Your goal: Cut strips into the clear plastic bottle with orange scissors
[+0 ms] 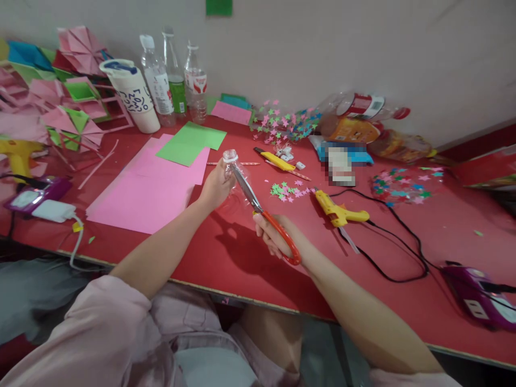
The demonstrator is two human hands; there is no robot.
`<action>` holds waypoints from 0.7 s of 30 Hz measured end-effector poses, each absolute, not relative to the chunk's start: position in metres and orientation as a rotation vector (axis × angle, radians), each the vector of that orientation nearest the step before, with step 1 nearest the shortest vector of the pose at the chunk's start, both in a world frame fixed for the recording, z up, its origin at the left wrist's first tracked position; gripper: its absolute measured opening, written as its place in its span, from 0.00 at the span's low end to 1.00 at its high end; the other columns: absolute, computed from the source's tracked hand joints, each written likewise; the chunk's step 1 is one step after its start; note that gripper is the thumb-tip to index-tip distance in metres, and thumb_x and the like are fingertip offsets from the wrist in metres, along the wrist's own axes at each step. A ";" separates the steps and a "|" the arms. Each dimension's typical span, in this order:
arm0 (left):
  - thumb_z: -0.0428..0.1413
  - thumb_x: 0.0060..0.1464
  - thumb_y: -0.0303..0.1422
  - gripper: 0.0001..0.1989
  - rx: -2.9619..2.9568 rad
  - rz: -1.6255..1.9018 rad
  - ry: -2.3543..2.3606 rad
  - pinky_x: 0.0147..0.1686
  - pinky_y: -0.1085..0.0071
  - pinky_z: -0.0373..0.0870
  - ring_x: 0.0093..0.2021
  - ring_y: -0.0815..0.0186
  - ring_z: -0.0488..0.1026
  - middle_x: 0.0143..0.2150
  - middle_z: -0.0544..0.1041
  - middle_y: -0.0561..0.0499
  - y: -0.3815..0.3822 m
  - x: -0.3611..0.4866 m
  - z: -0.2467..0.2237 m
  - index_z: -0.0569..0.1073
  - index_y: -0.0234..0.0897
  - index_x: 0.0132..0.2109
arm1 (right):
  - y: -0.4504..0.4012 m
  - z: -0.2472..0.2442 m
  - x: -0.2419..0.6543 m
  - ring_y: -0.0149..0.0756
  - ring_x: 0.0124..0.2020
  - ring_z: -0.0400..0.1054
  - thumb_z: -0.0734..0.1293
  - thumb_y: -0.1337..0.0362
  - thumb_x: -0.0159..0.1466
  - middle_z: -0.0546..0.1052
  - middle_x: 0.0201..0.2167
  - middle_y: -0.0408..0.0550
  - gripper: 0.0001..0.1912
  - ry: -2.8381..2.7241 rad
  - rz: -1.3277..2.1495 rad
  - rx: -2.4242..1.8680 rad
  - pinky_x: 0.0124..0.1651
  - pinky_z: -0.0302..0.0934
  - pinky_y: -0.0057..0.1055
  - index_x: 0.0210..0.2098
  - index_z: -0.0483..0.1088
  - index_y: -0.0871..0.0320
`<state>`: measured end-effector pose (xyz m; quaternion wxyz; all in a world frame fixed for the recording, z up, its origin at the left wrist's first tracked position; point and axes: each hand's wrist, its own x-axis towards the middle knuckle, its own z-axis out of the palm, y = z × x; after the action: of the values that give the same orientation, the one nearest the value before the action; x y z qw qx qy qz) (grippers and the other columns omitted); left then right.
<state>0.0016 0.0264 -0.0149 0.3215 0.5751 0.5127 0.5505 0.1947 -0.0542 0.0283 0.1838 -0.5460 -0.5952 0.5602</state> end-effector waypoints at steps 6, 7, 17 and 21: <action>0.54 0.50 0.24 0.15 1.502 1.460 1.356 0.32 0.64 0.63 0.26 0.65 0.67 0.28 0.71 0.55 0.028 0.000 -0.018 0.67 0.42 0.45 | -0.053 0.030 0.191 0.25 0.06 0.51 0.65 0.46 0.67 0.54 0.07 0.31 0.24 -1.674 1.558 -1.584 0.11 0.51 0.22 0.22 0.59 0.53; 0.54 0.50 0.23 0.15 1.498 1.457 1.361 0.33 0.64 0.64 0.26 0.65 0.67 0.28 0.70 0.55 0.028 0.000 -0.019 0.67 0.42 0.45 | -0.053 0.031 0.190 0.25 0.06 0.51 0.65 0.47 0.67 0.54 0.06 0.31 0.24 -1.670 1.560 -1.590 0.11 0.51 0.22 0.22 0.59 0.53; 0.56 0.53 0.26 0.11 1.483 1.517 1.292 0.40 0.63 0.69 0.31 0.65 0.71 0.32 0.71 0.54 0.036 -0.002 -0.029 0.70 0.41 0.44 | -0.050 0.026 0.193 0.25 0.07 0.52 0.65 0.41 0.65 0.56 0.07 0.32 0.26 -1.667 1.610 -1.512 0.13 0.54 0.22 0.23 0.63 0.54; 0.56 0.52 0.26 0.12 1.403 1.492 1.300 0.48 0.62 0.71 0.40 0.63 0.74 0.40 0.75 0.51 0.035 0.003 -0.027 0.71 0.41 0.45 | -0.046 0.026 0.195 0.25 0.08 0.55 0.63 0.37 0.64 0.59 0.09 0.32 0.28 -1.669 1.693 -1.481 0.16 0.59 0.24 0.25 0.66 0.56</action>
<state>0.0030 0.0353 -0.0273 0.3503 0.5416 0.5019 0.5763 0.1953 -0.0465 0.0263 0.1694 -0.5212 -0.5873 0.5956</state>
